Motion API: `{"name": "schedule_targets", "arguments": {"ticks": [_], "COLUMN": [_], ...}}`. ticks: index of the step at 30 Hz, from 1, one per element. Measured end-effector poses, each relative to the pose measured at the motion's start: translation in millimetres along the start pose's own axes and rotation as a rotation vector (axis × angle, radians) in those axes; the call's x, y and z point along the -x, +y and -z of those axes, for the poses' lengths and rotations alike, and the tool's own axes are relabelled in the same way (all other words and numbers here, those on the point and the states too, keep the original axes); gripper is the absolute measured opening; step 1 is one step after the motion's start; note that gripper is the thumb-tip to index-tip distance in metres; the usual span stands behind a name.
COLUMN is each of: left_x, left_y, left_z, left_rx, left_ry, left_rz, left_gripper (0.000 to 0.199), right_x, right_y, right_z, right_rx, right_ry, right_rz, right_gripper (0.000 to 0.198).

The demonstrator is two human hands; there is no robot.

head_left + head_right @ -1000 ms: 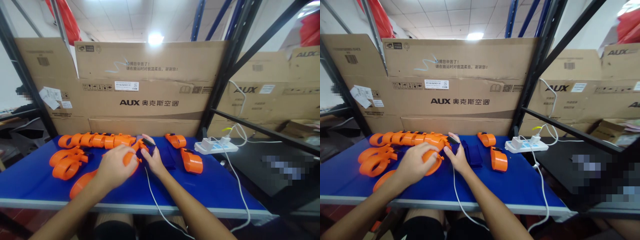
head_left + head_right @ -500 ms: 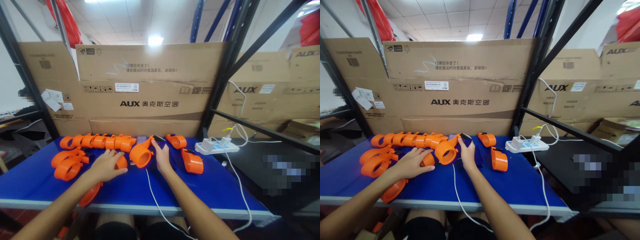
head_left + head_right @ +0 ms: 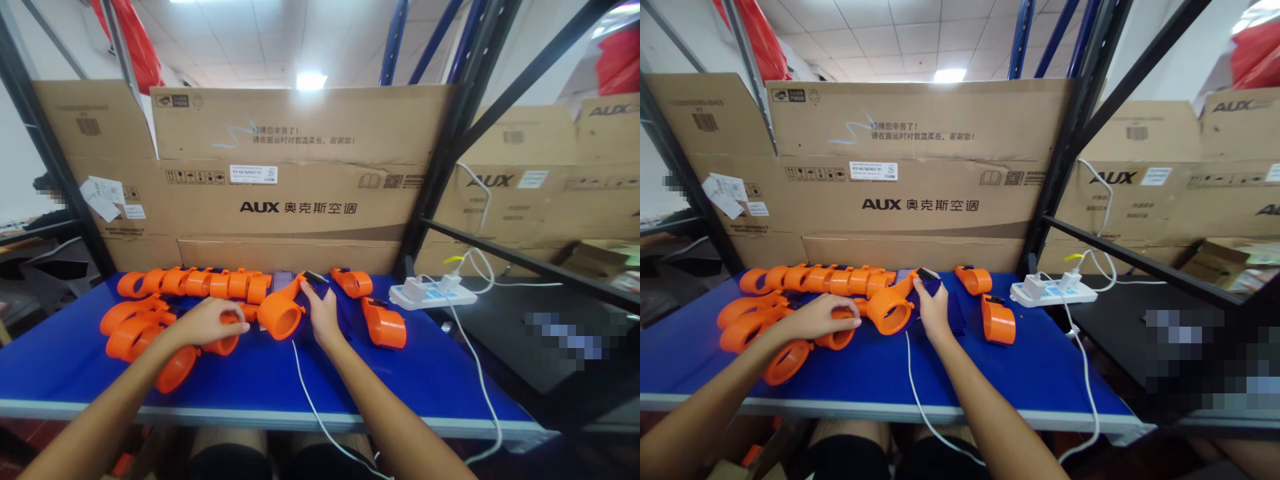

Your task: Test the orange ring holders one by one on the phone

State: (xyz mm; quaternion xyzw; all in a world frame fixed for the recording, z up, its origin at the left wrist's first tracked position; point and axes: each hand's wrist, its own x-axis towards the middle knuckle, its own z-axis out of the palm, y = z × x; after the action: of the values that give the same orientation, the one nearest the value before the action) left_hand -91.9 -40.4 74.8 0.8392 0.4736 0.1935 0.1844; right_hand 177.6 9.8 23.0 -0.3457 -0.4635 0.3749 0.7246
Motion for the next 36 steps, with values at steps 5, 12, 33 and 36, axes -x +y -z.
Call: {"name": "schedule_targets", "arguments": {"ticks": [5, 12, 33, 36], "left_x": [-13, -16, -86, -84], "left_y": [-15, 17, 49, 44], "left_z": [1, 14, -113, -112], "left_rx": [-0.026, -0.171, 1.25, 1.228], "left_ry": [0.095, 0.283, 0.64, 0.679], "left_rz": [0.084, 0.031, -0.003, -0.027], "left_gripper": [0.04, 0.034, 0.041, 0.041], "right_x": [2, 6, 3, 6], "right_y": [-2, -5, -14, -14], "right_z": [-1, -2, 13, 18], "right_rx": [0.027, -0.004, 0.285, 0.278], "right_ry": [-0.021, -0.129, -0.51, -0.558], "right_rz": [0.021, -0.04, -0.021, -0.076], "right_gripper": [0.045, 0.044, 0.029, 0.025]}}
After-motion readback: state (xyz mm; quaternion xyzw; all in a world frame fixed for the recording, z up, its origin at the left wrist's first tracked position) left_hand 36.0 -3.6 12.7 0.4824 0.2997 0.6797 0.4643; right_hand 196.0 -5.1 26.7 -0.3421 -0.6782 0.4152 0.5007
